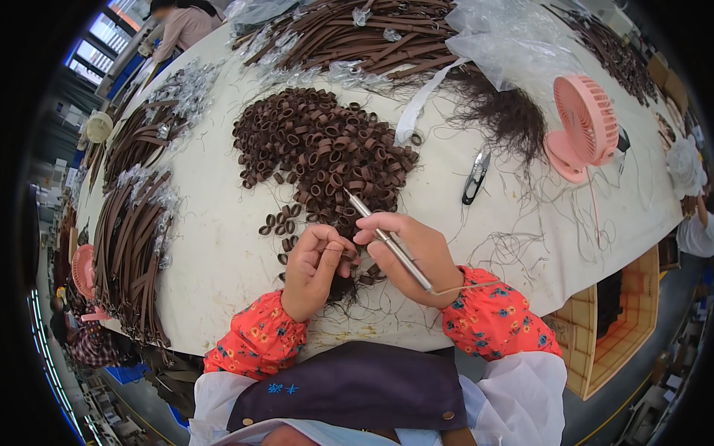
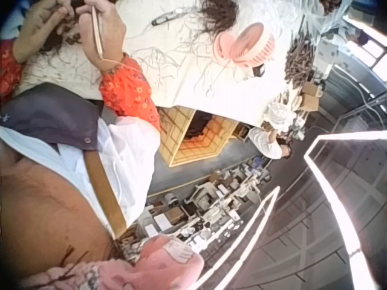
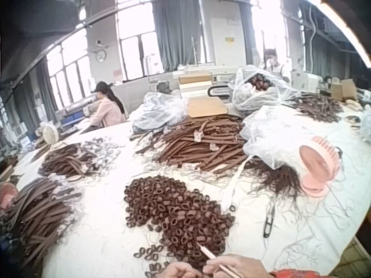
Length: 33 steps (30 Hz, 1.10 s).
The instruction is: The person uses a metal tool to thread a thin wire through small brown plastic rings. They repeatedly pick up a ring, insert the tool, and pull the wire through, working at a table covered with piles of rings and loose hair strands.
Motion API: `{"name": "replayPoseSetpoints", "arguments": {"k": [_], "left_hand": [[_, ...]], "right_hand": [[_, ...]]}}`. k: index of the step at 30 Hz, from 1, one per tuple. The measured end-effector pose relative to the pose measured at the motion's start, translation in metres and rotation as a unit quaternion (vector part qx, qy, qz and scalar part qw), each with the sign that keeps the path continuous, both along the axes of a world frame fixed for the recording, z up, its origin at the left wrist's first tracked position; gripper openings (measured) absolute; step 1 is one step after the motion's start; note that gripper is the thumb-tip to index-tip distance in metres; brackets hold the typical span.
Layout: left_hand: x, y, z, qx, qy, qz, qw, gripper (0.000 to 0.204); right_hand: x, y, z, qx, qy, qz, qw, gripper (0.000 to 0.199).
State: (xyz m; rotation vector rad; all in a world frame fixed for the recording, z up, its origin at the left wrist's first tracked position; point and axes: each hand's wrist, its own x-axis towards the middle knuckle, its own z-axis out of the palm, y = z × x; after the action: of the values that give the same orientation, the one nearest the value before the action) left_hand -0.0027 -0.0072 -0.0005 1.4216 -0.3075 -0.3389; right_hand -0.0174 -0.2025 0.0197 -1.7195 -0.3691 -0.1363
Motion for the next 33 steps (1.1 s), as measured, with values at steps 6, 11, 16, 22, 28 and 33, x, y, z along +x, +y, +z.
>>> {"name": "replayPoseSetpoints", "arguments": {"k": [6, 11, 16, 22, 28, 33], "left_hand": [[0.000, 0.003, 0.000, 0.033, -0.020, -0.003, 0.999, 0.007], [0.000, 0.003, -0.001, 0.047, -0.018, -0.007, 0.999, 0.006], [-0.001, 0.003, -0.001, 0.044, -0.020, -0.012, 0.999, 0.005], [-0.001, 0.003, 0.000, 0.056, -0.024, -0.019, 0.998, 0.006], [-0.001, 0.004, 0.000, 0.060, -0.029, -0.022, 0.998, 0.006], [-0.001, 0.002, -0.002, 0.038, -0.019, -0.006, 0.999, 0.007]], "right_hand": [[0.008, -0.012, 0.002, 0.204, 0.088, 0.061, 0.973, 0.025], [0.007, -0.010, 0.003, 0.216, 0.125, 0.068, 0.966, 0.026], [0.007, -0.013, -0.001, 0.239, 0.137, 0.097, 0.956, 0.028], [0.008, -0.012, -0.001, 0.231, 0.136, 0.098, 0.958, 0.028], [0.008, -0.012, -0.001, 0.219, 0.132, 0.100, 0.961, 0.029], [0.009, -0.014, -0.004, 0.243, 0.105, 0.072, 0.962, 0.026]]}}
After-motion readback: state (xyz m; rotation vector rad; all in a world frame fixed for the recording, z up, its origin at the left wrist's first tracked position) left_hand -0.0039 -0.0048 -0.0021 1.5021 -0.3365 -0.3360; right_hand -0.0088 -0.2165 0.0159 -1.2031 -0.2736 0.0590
